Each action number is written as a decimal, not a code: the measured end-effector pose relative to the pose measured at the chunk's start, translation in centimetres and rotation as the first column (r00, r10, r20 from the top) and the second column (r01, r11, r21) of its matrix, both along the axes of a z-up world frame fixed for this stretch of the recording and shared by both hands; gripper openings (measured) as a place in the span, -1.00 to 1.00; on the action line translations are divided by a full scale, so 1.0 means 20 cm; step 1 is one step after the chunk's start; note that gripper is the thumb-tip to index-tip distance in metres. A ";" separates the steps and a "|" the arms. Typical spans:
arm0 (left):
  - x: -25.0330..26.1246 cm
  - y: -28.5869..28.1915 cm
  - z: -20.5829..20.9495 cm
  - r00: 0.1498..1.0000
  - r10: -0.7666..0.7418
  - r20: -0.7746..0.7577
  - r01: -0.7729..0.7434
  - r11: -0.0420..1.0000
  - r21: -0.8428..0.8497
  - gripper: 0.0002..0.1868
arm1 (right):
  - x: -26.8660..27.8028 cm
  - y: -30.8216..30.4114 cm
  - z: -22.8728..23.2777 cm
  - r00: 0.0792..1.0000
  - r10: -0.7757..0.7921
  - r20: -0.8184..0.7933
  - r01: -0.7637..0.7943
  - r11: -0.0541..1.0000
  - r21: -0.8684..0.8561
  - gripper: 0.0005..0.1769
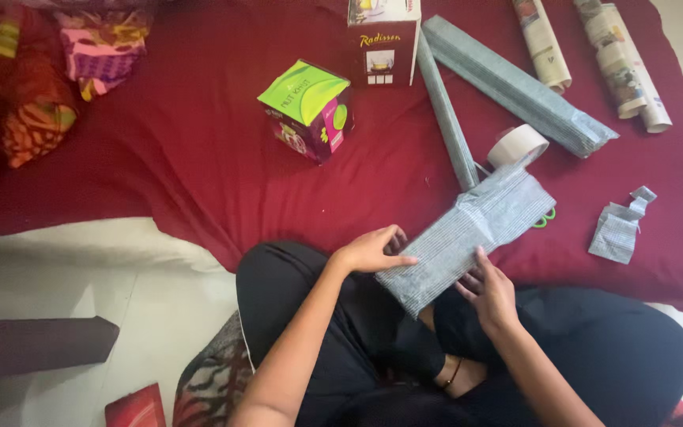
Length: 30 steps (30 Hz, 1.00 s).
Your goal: The person wraps a rectangular box with silver patterned wrapping paper. They fold the paper around the box, apply clear adhesive tape to secure the seams, and trim excess paper with scissors. The wrapped box is then inspected and set aside.
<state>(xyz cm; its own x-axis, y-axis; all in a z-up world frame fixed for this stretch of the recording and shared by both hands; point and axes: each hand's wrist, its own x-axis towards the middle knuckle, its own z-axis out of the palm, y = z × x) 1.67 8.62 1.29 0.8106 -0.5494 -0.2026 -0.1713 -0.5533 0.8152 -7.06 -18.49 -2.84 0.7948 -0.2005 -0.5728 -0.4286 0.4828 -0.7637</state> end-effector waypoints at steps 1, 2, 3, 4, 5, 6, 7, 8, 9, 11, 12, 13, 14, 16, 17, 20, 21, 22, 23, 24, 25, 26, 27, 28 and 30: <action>0.01 -0.04 -0.02 1.000 0.031 -0.007 -0.030 0.999 0.030 -0.15 | 0.01 0.02 0.01 0.999 0.012 -0.036 -0.014 0.999 -0.052 -0.22; 0.01 -0.06 -0.03 0.998 0.062 -0.012 -0.061 0.996 0.059 -0.06 | 0.01 0.05 0.02 0.997 0.022 -0.073 -0.029 0.994 -0.103 -0.23; 0.03 -0.08 -0.04 0.993 0.075 -0.093 -0.068 0.995 0.069 0.00 | 0.02 0.07 0.04 0.994 0.026 -0.106 -0.042 0.987 -0.152 -0.24; 0.04 -0.09 -0.06 0.981 0.088 -0.172 -0.075 0.994 0.079 0.06 | 0.01 0.09 0.05 0.997 0.047 -0.056 -0.056 0.983 -0.177 -0.24; 0.05 -0.10 -0.07 0.962 0.103 -0.252 -0.082 0.992 0.092 0.11 | -0.01 0.11 0.06 0.998 0.070 -0.007 -0.070 0.977 -0.201 -0.24; 0.06 -0.10 -0.09 0.978 0.073 -0.195 -0.056 0.995 0.088 0.11 | -0.02 0.13 0.07 0.995 0.094 0.040 -0.083 0.971 -0.226 -0.24; 0.05 -0.10 -0.10 0.989 0.047 -0.138 -0.036 0.996 0.083 0.11 | -0.03 0.14 0.07 0.992 0.102 0.073 -0.082 0.968 -0.239 -0.26; 0.04 -0.10 -0.12 0.997 0.022 -0.079 -0.015 0.997 0.081 0.11 | -0.04 0.15 0.08 0.988 0.109 0.105 -0.080 0.965 -0.252 -0.29; 0.03 -0.09 -0.13 0.999 0.029 -0.044 -0.028 0.999 0.031 0.08 | -0.04 0.15 0.08 0.983 0.120 0.136 -0.080 0.961 -0.264 -0.31; 0.01 -0.07 -0.15 0.998 0.049 0.028 -0.048 0.997 -0.067 0.02 | 0.03 0.16 0.07 0.944 0.149 0.293 -0.052 0.947 -0.316 -0.38; 0.01 -0.08 -0.15 0.992 0.117 0.043 -0.111 0.985 -0.131 -0.03 | 0.07 0.16 0.07 0.914 0.166 0.369 -0.034 0.940 -0.339 -0.41; 0.00 -0.08 -0.15 0.981 0.186 0.050 -0.173 0.966 -0.194 -0.08 | 0.12 0.15 0.07 0.913 0.190 0.362 -0.051 0.932 -0.360 -0.43; 0.00 -0.10 -0.16 0.966 0.253 0.053 -0.232 0.938 -0.256 -0.13 | 0.20 0.15 0.07 0.910 0.213 0.355 -0.068 0.922 -0.380 -0.45; 0.03 -0.13 -0.16 0.939 0.342 0.035 -0.287 0.836 -0.468 -0.15 | 0.33 0.14 0.06 0.884 0.278 0.375 -0.115 0.908 -0.402 -0.47; 0.06 -0.15 -0.16 0.924 0.381 0.020 -0.304 0.767 -0.565 -0.16 | 0.40 0.15 0.06 0.859 0.319 0.402 -0.145 0.902 -0.406 -0.47; 0.20 -0.20 -0.19 0.835 0.539 -0.115 -0.458 0.562 -0.689 -0.14 | 0.55 0.21 0.06 0.823 0.404 0.400 -0.221 0.875 -0.431 -0.44; 0.25 -0.21 -0.21 0.782 0.615 -0.106 -0.515 0.539 -0.666 -0.18 | 0.59 0.23 0.06 0.817 0.427 0.387 -0.243 0.864 -0.441 -0.42; 0.31 -0.21 -0.23 0.722 0.685 -0.096 -0.570 0.511 -0.643 -0.23 | 0.62 0.25 0.07 0.806 0.434 0.403 -0.238 0.861 -0.450 -0.38; 0.34 -0.21 -0.26 0.659 0.747 -0.086 -0.623 0.478 -0.620 -0.27 | 0.64 0.27 0.07 0.796 0.439 0.418 -0.231 0.857 -0.460 -0.34; 0.36 -0.21 -0.29 0.633 0.771 -0.068 -0.651 0.482 -0.587 -0.29 | 0.66 0.29 0.08 0.785 0.444 0.433 -0.224 0.854 -0.469 -0.29; 0.38 -0.21 -0.32 0.608 0.793 -0.050 -0.677 0.484 -0.553 -0.32 | 0.69 0.29 0.10 0.782 0.464 0.416 -0.202 0.821 -0.535 -0.34; 0.39 -0.22 -0.34 0.582 0.812 -0.030 -0.704 0.485 -0.519 -0.35 | 0.71 0.29 0.12 0.780 0.482 0.399 -0.179 0.782 -0.596 -0.39; 0.40 -0.24 -0.35 0.544 0.838 -0.041 -0.725 0.445 -0.526 -0.34 | 0.74 0.30 0.13 0.778 0.498 0.383 -0.152 0.741 -0.654 -0.43; 0.40 -0.26 -0.36 0.505 0.862 -0.052 -0.744 0.404 -0.532 -0.33 | 0.76 0.31 0.15 0.833 0.452 0.318 -0.150 0.739 -0.657 -0.46; 0.38 -0.29 -0.37 0.433 0.900 -0.053 -0.757 0.332 -0.562 -0.36 | 0.77 0.32 0.16 0.922 0.347 0.173 -0.152 0.735 -0.661 -0.51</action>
